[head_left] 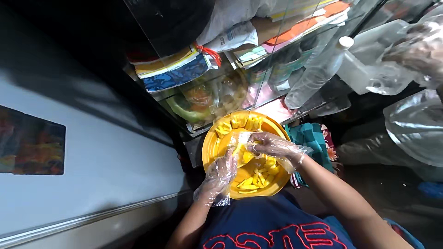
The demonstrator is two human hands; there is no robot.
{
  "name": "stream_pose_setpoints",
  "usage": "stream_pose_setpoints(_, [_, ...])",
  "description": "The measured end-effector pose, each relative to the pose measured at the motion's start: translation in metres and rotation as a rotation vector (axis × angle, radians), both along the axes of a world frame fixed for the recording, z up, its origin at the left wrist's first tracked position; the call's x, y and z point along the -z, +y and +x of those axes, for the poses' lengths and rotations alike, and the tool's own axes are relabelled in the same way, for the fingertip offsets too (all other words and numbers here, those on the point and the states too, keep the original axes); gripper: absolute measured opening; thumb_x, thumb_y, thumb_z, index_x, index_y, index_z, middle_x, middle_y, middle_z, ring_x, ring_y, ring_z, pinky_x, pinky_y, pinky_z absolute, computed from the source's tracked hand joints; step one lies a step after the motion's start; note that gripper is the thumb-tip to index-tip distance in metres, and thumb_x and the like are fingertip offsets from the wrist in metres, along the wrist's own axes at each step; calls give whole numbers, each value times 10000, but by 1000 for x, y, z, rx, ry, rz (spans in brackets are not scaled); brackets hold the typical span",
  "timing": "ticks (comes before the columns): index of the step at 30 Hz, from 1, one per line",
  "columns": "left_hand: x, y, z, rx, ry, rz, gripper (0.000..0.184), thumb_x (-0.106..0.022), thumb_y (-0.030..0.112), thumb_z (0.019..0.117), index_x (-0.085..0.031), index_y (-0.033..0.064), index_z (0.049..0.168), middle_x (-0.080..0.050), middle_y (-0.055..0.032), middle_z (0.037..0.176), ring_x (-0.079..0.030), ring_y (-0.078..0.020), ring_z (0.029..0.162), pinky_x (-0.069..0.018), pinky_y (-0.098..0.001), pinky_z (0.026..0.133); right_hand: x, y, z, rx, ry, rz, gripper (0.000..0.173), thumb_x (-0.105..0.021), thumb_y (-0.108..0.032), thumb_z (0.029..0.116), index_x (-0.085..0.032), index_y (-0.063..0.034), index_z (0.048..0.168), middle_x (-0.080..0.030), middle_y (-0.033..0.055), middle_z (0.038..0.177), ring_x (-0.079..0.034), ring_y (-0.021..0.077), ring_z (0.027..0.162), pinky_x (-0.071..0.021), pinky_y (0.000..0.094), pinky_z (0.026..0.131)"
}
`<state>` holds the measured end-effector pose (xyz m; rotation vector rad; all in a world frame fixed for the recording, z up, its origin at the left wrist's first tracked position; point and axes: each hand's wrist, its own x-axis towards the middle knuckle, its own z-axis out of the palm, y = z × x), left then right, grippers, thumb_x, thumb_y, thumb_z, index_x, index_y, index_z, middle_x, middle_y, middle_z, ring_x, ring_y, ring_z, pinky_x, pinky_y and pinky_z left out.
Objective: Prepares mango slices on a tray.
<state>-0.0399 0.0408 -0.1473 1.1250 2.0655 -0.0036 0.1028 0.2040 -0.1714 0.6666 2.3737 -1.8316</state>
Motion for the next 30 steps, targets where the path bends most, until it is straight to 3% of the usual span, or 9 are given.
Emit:
stream_pose_setpoints(8, [-12,5,12,1,93,-74,532,-420,230,1081,-319,79,1582,-595,-239,1362,-573,-381,1286,-453,-521,1058,-2,-1,-1,18,-13,34,154,-630,-145,1004,-660,-4,1058,-662,63,827,-631,92,707,-553,282,721])
stream_pose_setpoints(12, [-8,1,10,-63,76,28,511,-402,234,1097,-323,89,1581,-566,-232,1409,-581,-382,1276,-452,-527,1059,-9,1,0,17,17,50,168,-662,-126,985,-659,-4,1100,-665,78,871,-625,103,724,-552,291,721])
stream_pose_setpoints(14, [4,-7,-1,-145,-40,257,474,-463,245,1087,-437,66,1524,-584,-226,1399,-589,-367,1275,-442,-523,1086,-11,3,1,16,25,55,179,-682,-124,972,-660,-14,1111,-674,85,897,-636,116,743,-558,310,731])
stream_pose_setpoints(17, [35,-15,-14,-467,-459,658,416,-605,144,1016,-533,2,1400,-627,-179,1318,-647,-201,1142,-527,-358,994,-13,3,4,51,92,-31,119,-637,-93,984,-657,-26,1080,-664,48,850,-627,87,717,-554,256,700])
stream_pose_setpoints(19, [38,-15,-11,-733,-762,727,373,-551,84,1033,-518,2,1396,-627,-145,1278,-665,-152,1045,-570,-314,896,-13,0,4,94,146,-107,85,-619,-76,989,-649,-31,1054,-659,23,825,-625,63,698,-556,223,680])
stream_pose_setpoints(22, [37,-7,0,-1008,-940,786,220,-487,60,1058,-550,-58,1233,-646,-105,1043,-676,-137,862,-597,-300,771,-13,-5,1,152,186,-130,79,-608,-92,1002,-642,-38,1049,-651,8,809,-619,50,689,-546,206,666])
stream_pose_setpoints(24, [42,-5,2,-1044,-939,788,261,-448,125,1086,-546,-61,1242,-644,-114,1041,-686,-153,872,-607,-316,777,-12,-6,1,179,194,-122,73,-602,-109,1008,-643,-52,1025,-645,-5,786,-610,43,674,-533,194,652])
stream_pose_setpoints(27, [48,-10,1,-920,-955,704,485,-327,354,1119,-514,-1,1391,-665,-143,1202,-705,-195,1020,-611,-353,878,-10,-6,1,176,196,-94,120,-592,-139,1019,-668,-47,1004,-644,1,785,-602,56,678,-529,206,652])
stream_pose_setpoints(30, [43,-10,2,-943,-1193,694,388,-341,222,1121,-463,-5,1411,-654,-143,1210,-708,-203,991,-615,-335,840,-15,-4,2,76,154,-89,214,-521,-172,1051,-677,-27,1080,-654,4,824,-611,54,714,-537,215,687])
